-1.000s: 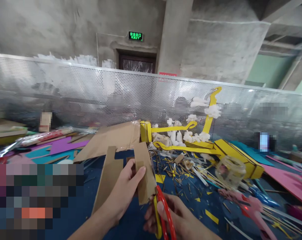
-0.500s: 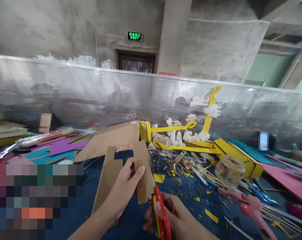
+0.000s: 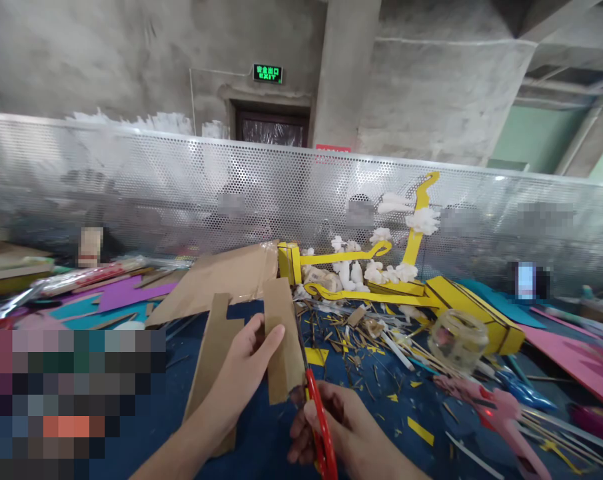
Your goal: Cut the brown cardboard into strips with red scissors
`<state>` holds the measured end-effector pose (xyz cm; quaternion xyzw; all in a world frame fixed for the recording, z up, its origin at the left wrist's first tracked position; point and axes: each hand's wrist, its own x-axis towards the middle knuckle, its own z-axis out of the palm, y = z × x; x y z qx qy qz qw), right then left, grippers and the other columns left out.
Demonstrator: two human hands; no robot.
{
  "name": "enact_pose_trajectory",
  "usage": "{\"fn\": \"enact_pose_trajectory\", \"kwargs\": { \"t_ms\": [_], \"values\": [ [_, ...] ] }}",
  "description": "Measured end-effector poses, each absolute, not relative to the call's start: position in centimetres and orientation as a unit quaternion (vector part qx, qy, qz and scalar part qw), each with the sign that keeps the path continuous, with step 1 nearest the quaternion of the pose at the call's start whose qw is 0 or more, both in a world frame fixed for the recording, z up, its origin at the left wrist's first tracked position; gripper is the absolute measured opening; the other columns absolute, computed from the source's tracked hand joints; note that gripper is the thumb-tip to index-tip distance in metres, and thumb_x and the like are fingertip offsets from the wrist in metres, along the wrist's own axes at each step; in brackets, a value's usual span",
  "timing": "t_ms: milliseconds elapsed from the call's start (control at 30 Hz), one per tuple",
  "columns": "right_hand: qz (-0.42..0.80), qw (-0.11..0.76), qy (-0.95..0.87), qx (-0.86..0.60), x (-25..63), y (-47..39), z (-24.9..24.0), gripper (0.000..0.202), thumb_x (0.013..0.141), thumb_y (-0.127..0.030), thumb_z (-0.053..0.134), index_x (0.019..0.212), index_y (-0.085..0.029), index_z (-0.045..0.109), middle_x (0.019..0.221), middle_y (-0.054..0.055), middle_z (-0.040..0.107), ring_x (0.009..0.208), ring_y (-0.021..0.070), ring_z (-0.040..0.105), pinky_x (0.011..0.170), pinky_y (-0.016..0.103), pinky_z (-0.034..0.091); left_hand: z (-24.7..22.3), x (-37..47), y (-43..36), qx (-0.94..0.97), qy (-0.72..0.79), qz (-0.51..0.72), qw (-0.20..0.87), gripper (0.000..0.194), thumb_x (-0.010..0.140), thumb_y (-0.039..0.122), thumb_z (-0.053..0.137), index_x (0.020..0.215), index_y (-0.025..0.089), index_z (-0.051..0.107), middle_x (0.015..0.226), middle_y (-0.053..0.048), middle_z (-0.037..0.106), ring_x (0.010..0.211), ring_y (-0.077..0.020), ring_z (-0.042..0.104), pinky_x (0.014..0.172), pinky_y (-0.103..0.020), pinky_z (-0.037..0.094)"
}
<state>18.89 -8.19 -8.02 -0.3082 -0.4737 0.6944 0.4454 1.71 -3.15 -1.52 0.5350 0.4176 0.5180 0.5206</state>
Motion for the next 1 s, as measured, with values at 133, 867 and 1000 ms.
{"fn": "enact_pose_trajectory", "kwargs": {
  "t_ms": [133,867,1000],
  "values": [
    [0.669,0.476,-0.459,-0.339,18.6,-8.1,-8.8,0.065,0.073,-0.07,0.082,0.103,-0.017,0.059,0.072,-0.003,0.065,0.046,0.0089,0.06,0.04,0.018,0.044,-1.8,1.3,-2.5,0.552,0.435,0.502,0.504,0.034,0.086,0.051,0.071,0.096,0.02,0.066,0.064,0.003,0.062,0.046,-0.0117,0.054,0.038,-0.019,0.036],
    [0.744,0.453,-0.39,-0.298,19.7,-8.9,-6.9,0.055,0.078,-0.061,0.083,0.108,-0.016,0.073,0.086,0.004,0.07,0.068,0.0143,0.066,0.06,0.024,0.053,-2.0,1.8,-2.9,0.503,0.434,0.512,0.544,0.042,0.083,0.055,0.073,0.105,0.019,0.072,0.062,0.002,0.064,0.044,-0.0124,0.054,0.033,-0.018,0.033],
    [0.759,0.416,-0.403,-0.296,20.0,-9.0,-5.9,0.053,0.076,-0.058,0.086,0.105,-0.016,0.072,0.085,0.004,0.071,0.065,0.0114,0.063,0.063,0.023,0.053,-2.0,1.5,-2.5,0.505,0.416,0.55,0.519,0.039,0.084,0.05,0.075,0.106,0.019,0.072,0.081,-0.002,0.075,0.067,-0.0184,0.067,0.053,-0.023,0.051]
  ]
}}
